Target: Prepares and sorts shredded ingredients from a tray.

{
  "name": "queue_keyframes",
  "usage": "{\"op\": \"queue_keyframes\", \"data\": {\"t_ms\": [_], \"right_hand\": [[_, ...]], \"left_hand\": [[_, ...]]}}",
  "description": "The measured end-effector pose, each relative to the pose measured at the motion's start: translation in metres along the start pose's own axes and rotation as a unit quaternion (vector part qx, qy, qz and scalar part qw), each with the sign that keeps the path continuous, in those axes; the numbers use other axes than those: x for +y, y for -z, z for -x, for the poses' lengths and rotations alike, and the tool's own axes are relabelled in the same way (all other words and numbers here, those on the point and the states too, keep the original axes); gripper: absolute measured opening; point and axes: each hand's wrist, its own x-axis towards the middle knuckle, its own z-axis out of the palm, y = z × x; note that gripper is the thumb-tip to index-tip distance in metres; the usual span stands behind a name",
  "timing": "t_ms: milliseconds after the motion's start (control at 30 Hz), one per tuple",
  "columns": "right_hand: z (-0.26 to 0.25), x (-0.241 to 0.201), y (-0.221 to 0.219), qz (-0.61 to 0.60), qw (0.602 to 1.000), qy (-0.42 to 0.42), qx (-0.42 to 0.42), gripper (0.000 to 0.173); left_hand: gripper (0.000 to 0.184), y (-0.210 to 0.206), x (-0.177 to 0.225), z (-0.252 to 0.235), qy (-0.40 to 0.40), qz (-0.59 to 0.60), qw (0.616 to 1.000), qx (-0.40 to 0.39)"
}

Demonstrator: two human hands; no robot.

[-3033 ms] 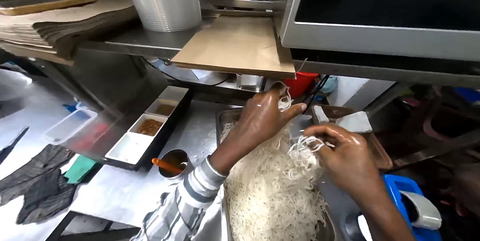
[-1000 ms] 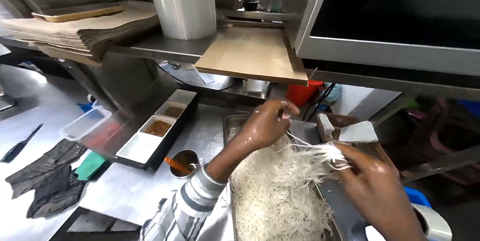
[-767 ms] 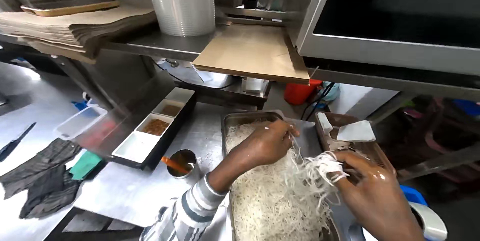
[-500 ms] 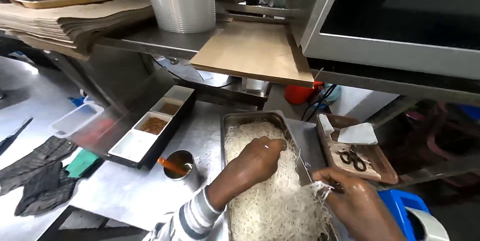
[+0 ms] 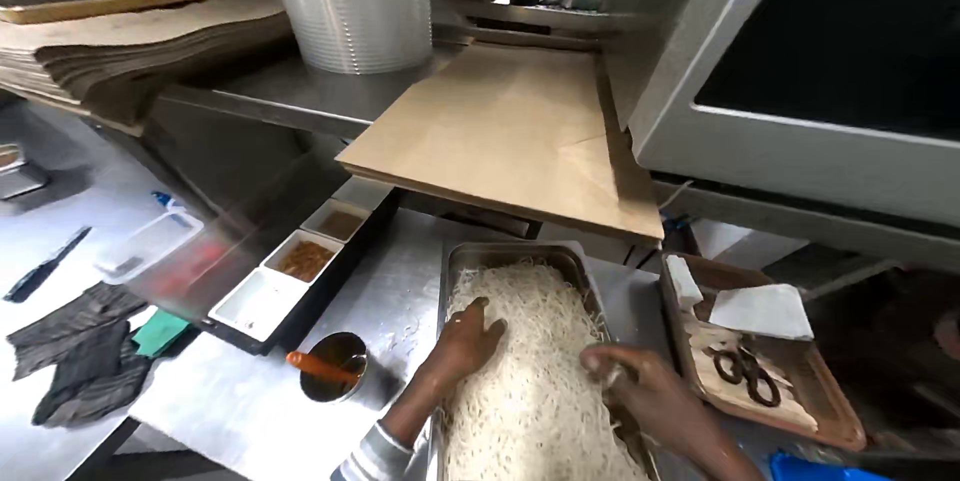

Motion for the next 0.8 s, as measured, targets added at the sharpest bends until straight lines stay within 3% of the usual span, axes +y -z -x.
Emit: {"op": "queue_keyframes", "data": {"t_ms": [33, 100, 167, 400, 567, 633, 700, 800], "right_hand": [[-0.021, 0.011, -0.001, -0.012, 0.998, -0.047, 0.028, 0.033], [-0.063, 0.036, -0.013, -0.001, 0.988, -0.148, 0.032, 0.061], [-0.092, 0.060, -0.033, 0.011, 0.981, -0.183, 0.061, 0.081], [-0.135, 0.084, -0.052, -0.012, 0.978, -0.189, 0.085, 0.099], [-0.137, 0.110, -0.069, -0.074, 0.972, -0.221, 0.027, 0.081], [-0.127, 0.110, -0.069, -0.007, 0.966, -0.251, -0.061, 0.065], [-0.124, 0.105, -0.076, 0.063, 0.964, -0.220, -0.131, 0.050], [-0.116, 0.071, -0.084, -0.107, 0.970, -0.214, -0.040, 0.045]], "left_hand": [[0.072, -0.006, -0.006, -0.009, 0.041, 0.010, 0.999, -0.012], [0.088, -0.022, -0.016, -0.024, 0.088, 0.025, 0.996, -0.015], [0.099, -0.032, -0.013, -0.034, 0.124, 0.028, 0.992, -0.012], [0.109, -0.040, -0.025, -0.069, 0.189, 0.072, 0.979, -0.018], [0.102, -0.039, -0.031, -0.076, 0.187, 0.123, 0.975, 0.014], [0.102, -0.041, -0.035, -0.072, 0.180, 0.155, 0.971, 0.029], [0.101, -0.036, -0.027, -0.057, 0.182, 0.210, 0.960, 0.032], [0.108, -0.038, -0.030, -0.052, 0.181, 0.305, 0.933, 0.065]]}}
